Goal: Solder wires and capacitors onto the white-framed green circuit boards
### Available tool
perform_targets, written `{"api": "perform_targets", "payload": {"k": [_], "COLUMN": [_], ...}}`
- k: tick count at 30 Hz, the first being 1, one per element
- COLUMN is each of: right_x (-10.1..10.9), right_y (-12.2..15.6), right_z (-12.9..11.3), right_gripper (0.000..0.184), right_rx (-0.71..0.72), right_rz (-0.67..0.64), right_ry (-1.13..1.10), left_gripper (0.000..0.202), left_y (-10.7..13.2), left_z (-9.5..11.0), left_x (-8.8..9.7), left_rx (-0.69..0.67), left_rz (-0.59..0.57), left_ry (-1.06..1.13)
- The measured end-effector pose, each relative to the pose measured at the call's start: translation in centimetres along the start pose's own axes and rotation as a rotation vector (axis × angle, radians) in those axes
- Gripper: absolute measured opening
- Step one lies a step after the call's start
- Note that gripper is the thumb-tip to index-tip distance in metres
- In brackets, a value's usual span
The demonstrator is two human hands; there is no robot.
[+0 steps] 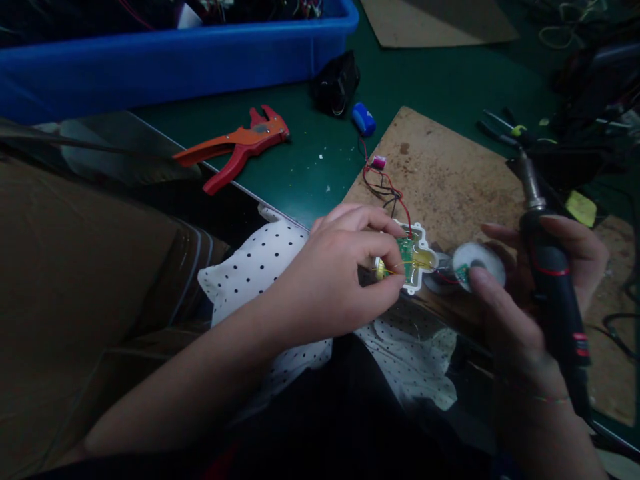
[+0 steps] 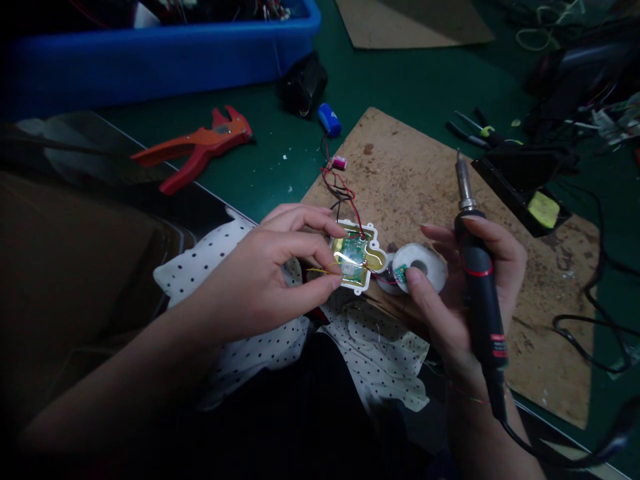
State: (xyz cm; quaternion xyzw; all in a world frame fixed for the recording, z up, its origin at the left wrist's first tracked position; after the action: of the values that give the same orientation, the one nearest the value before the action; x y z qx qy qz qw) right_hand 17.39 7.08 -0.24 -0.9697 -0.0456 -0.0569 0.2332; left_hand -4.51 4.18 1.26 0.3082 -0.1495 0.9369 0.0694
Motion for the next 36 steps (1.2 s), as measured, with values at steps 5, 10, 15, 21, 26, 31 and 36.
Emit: {"api": "perform_targets", "payload": {"k": [5,10,15,21,26,31,36], "right_x": [0.1,0.0,0.1,0.0,0.0,0.4,0.6], "right_y": [0.1,0.1,0.1,0.3,0.6,1.0,0.9], "right_z": [-0.2,-0.3,0.0,-0.3,-0.5,-0.1,0.0], "right_gripper": [0.079,0.078,0.079,0.078,0.073,0.074,0.074], "right_rx": [-0.010,-0.009,-0.010,-0.009,-0.035,-0.081,-0.050], "right_rz": [0.009,0.015,0.016,0.024,0.019,0.015,0.006], "right_ry": [0.023,0.023,0.010,-0.004,0.025,0.070,0.108], "left_gripper": [0.010,0.011,0.009,0.011,0.011,0.011,0.004], "left_y": [0.1,0.2,-0.1,0.0,-0.2,-1.3,-1.8], "left_z": [0.7,1.5,1.4,1.7,2.4,3.1,3.2], "left_x": [0.0,-0.2,0.1,0.3,0.2,-1.1,-2.0], "left_rx": [-0.076,-0.164,-0.160,-0.225,-0.319,-0.245,-0.133], "left_rz": [-0.052,-0.030,0.100,0.183,0.211,0.029,0.029], "left_ry": [-0.022,-0.043,-0.083,-0.130,-0.131,-0.052,-0.003]}}
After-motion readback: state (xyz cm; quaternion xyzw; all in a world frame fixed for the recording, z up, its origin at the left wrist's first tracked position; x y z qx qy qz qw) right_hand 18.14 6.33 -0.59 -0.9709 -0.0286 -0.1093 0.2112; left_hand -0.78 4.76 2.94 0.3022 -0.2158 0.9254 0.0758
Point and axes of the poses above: each hand's wrist, its own y-axis away from the middle knuckle, its own x-axis out of the back of the hand, z = x × y, the point moved 6 cm from there along -y, towards the middle knuckle, and after that the axes turned 2 degrees about -y, right-handed, at the moved point
